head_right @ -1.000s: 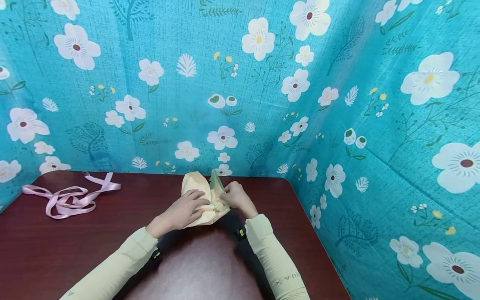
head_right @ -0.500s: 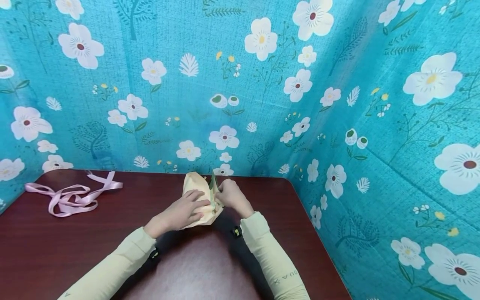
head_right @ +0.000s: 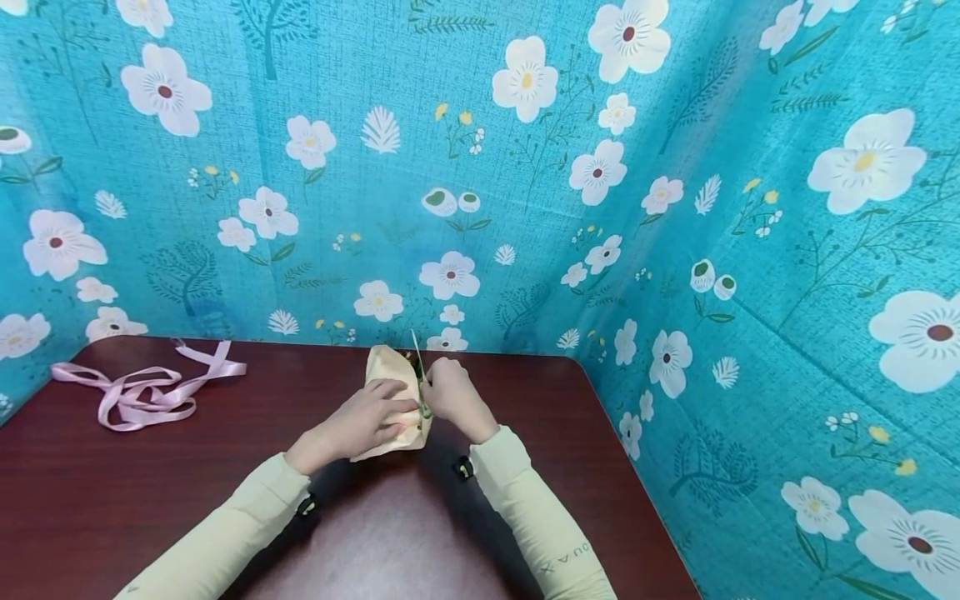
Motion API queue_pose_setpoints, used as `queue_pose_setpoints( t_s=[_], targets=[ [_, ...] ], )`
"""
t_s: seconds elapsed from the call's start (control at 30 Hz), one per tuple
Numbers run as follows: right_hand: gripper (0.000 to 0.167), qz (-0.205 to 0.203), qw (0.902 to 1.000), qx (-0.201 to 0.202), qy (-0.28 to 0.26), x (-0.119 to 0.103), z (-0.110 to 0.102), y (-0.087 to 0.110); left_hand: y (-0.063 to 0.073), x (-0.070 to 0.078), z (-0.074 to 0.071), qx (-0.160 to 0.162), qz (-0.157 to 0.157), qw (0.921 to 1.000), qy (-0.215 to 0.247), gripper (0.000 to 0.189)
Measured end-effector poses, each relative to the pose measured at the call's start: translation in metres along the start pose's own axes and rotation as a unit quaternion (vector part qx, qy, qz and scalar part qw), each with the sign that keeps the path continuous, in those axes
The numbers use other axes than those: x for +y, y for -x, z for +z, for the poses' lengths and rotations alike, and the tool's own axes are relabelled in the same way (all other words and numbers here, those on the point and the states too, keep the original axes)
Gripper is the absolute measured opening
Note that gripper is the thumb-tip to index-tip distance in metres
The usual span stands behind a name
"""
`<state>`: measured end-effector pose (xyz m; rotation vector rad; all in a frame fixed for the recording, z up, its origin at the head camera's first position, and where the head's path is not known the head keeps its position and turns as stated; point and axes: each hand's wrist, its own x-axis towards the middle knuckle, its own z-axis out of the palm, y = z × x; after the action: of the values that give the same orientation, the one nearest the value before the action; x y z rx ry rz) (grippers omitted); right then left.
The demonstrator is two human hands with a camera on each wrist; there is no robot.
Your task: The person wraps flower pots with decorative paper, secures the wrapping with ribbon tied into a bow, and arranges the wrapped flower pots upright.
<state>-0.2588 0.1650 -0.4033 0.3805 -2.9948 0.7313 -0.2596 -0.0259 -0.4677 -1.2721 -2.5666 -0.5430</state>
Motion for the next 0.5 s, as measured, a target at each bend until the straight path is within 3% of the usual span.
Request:
queue_pose_setpoints(
  t_s=[0.33,0.5],
  targets=[
    [0.056,-0.027,0.9991,0.029,0.017,-0.010,0.005,0.005,0.002,-0.006,-0.001,0.019,-0.006,0.9992,0.034,0.032],
    [0.045,-0.042,0.9978,0.042,0.032,-0.015,0.009,0.004,0.003,-0.006,0.000,0.027,-0.019,0.9989,0.033,0.039]
  ],
)
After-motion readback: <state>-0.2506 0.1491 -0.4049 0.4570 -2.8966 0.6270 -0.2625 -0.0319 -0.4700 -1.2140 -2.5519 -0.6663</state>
